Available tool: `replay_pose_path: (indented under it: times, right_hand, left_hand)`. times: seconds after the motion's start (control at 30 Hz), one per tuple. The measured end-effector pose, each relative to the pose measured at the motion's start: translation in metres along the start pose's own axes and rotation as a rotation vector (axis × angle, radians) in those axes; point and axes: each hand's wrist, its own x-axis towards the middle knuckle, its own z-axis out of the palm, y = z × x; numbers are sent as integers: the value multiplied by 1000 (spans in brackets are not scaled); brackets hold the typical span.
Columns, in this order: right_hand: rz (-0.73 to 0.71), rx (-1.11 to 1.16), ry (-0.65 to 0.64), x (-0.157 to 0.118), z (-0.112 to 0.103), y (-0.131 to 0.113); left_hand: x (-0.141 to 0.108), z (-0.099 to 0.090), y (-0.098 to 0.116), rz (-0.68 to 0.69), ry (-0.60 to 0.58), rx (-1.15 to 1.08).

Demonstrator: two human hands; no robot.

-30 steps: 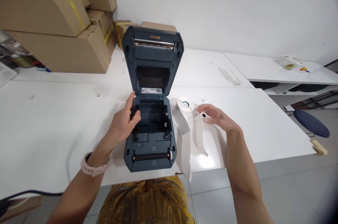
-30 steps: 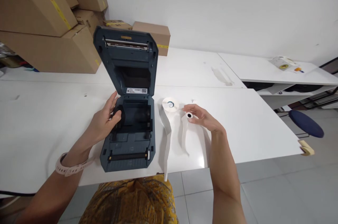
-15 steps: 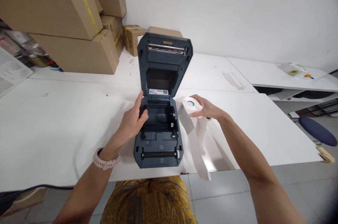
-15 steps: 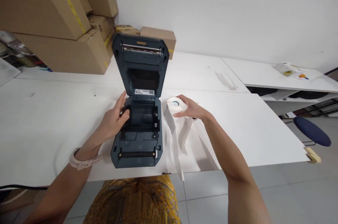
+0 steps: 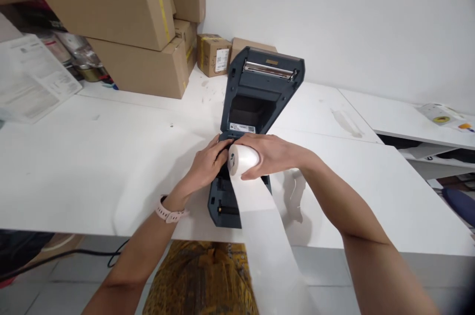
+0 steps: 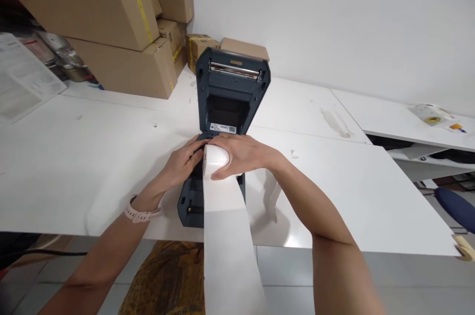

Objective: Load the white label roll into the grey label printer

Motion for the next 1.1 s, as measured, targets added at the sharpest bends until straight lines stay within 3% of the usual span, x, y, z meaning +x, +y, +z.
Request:
replay_pose_path:
  times: [0.2,0.4,0.53,0.67,0.87,0.97,1.1]
  right_hand:
    - [26,-98,-138,13,4,3]
    - [39,-126,-189,19,30,16]
    - [-21,-266,-12,9,47,11]
    - [-65,-280,221,-31,65,-11]
    - [-137,-274,309,-88,123,-43]
    - [-80,-300,414,-95,151,-51]
    - [-23,-339,547,-92,169,-64]
  left_hand:
    - [-3,0,-1,-11,-25,-132]
    - [-5,1,4,-21,8,-133]
    - [-5,2,6,-12,2,-146]
    - [-6,4,8,-12,19,-153]
    - [-8,5,5,-53,-47,-161]
    - [-15,5,4,-45,-111,-241]
    - [-40,7,7,-86,-142,-343]
